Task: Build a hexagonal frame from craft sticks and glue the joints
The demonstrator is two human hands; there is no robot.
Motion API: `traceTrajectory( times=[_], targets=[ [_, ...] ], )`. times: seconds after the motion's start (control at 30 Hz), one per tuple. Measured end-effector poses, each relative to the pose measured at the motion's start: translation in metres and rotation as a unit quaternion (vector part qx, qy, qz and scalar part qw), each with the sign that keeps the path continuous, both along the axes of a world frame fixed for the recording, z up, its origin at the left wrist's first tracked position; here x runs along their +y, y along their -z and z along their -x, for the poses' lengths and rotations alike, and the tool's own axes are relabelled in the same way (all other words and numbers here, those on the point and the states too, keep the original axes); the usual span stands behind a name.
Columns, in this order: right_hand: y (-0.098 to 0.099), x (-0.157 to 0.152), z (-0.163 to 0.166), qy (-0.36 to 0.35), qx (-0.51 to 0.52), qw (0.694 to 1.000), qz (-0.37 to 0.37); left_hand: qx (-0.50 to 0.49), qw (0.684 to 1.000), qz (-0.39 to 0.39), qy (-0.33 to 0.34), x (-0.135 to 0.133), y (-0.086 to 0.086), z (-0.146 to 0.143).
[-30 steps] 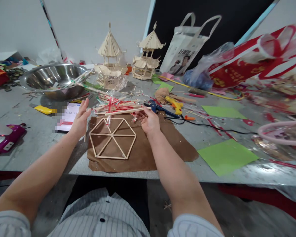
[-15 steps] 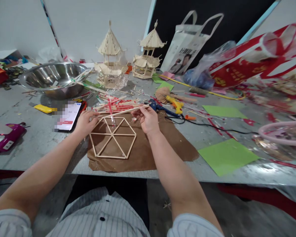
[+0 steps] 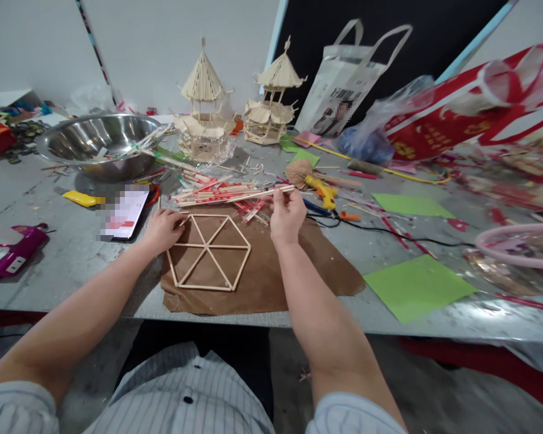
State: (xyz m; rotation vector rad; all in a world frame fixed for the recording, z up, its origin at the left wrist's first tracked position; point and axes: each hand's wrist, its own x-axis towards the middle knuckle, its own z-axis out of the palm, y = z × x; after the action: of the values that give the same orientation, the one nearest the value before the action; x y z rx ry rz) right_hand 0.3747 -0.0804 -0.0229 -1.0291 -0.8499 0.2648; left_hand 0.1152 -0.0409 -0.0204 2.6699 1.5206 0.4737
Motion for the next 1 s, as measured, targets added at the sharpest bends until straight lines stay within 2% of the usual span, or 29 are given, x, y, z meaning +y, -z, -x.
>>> traceTrajectory(
  times=[0.2, 0.4, 0.5, 0.77, 0.87, 1.0],
  targets=[
    [0.005, 0.000, -0.006, 0.051, -0.104, 0.993, 0.009, 0.007, 1.000, 0.002, 0.002, 0.000, 0.001, 0.000],
    [0.009, -0.003, 0.006, 0.024, -0.196, 0.979, 0.050, 0.015, 1.000, -0.007, 0.005, 0.001, 0.002, 0.000],
    [0.006, -0.006, 0.010, 0.033, -0.250, 0.966, 0.052, 0.018, 1.000, -0.009, 0.004, 0.001, 0.002, 0.000],
    [-0.012, -0.021, 0.018, 0.081, -0.210, 0.974, -0.022, 0.022, 1.000, -0.012, 0.001, -0.002, 0.001, 0.000],
    [-0.011, -0.021, 0.027, 0.042, -0.201, 0.979, -0.004, 0.023, 1.000, -0.006, 0.000, -0.003, 0.000, 0.001],
    [-0.003, -0.018, 0.035, -0.082, -0.182, 0.979, 0.034, 0.026, 1.000, 0.005, -0.001, -0.003, -0.002, 0.000]
  ],
)
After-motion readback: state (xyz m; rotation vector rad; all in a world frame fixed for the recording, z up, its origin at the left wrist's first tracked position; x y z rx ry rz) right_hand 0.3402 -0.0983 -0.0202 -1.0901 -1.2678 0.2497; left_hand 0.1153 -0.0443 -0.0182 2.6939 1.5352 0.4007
